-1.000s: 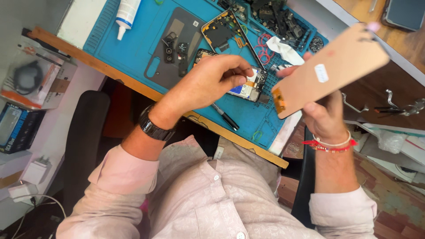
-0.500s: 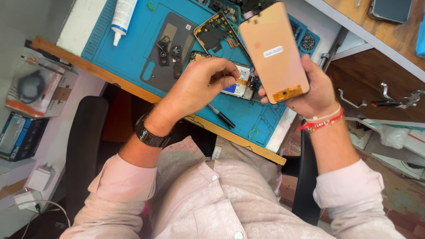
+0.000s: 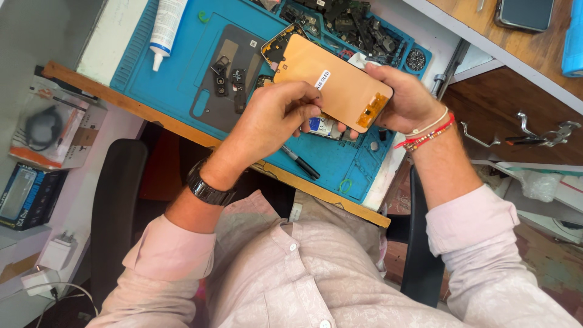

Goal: The person uses a screwdriver to pry open the back cover of a smartphone. They then remove the back cover and peel off a protective film from a new screen assembly.

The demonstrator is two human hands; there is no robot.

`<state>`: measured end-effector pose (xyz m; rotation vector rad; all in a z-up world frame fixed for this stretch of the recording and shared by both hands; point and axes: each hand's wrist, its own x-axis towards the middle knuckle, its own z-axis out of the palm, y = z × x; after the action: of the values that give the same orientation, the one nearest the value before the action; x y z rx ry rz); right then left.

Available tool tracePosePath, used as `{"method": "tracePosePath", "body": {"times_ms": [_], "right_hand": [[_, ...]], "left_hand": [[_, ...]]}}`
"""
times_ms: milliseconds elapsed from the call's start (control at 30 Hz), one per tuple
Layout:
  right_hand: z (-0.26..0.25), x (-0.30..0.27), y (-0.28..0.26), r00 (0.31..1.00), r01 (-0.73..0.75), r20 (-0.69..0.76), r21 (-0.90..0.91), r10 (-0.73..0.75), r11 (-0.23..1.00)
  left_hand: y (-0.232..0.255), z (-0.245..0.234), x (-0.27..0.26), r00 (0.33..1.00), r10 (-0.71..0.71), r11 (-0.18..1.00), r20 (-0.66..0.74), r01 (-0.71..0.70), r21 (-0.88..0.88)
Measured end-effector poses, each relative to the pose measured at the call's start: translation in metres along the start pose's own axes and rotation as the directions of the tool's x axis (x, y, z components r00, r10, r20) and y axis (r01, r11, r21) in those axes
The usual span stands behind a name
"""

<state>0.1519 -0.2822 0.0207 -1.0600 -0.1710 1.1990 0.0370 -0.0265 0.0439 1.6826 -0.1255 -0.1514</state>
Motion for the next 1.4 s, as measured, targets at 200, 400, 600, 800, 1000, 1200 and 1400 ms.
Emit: {"method": "tracePosePath", "body": {"times_ms": [200, 400, 600, 800, 1000, 1200, 1400], "right_hand": [[-0.009, 0.002, -0.003, 0.999, 0.004, 0.046, 0.03, -0.005, 1.0], [-0.017, -0.019, -0.004, 0.998, 0.066, -0.019, -0.018, -0.066, 0.998], [-0.008, -0.043, -0.017, 0.992, 0.127, 0.015, -0.083, -0.126, 0.988], [0.018, -0.051, -0.018, 0.973, 0.224, -0.024, -0.101, -0.228, 0.969], [0.07, -0.043, -0.015, 0.906, 0.375, -0.083, -0.298, -0.415, 0.878], [0.102, -0.053, -0.015, 0.83, 0.424, -0.07, -0.565, -0.553, 0.708], [0.111, -0.072, -0.036, 0.715, 0.151, 0.308, -0.944, -0.628, -0.292]], "left_hand": [[-0.004, -0.002, -0.001, 0.997, 0.072, 0.994, -0.041, -0.069, 0.08], [-0.006, 0.001, 0.0, 0.938, 0.262, 0.961, -0.225, -0.233, 0.148], [0.011, 0.017, 0.001, 0.921, 0.342, 0.899, -0.186, -0.264, 0.349], [0.027, 0.052, -0.005, 0.823, 0.555, 0.717, -0.121, -0.4, 0.571], [0.048, 0.089, -0.021, 0.792, 0.572, 0.747, -0.215, -0.395, 0.534], [0.057, 0.086, -0.038, 0.742, 0.588, 0.746, -0.321, -0.345, 0.57], [0.06, 0.058, -0.024, 0.947, -0.142, 0.906, -0.29, 0.007, -0.423]]}}
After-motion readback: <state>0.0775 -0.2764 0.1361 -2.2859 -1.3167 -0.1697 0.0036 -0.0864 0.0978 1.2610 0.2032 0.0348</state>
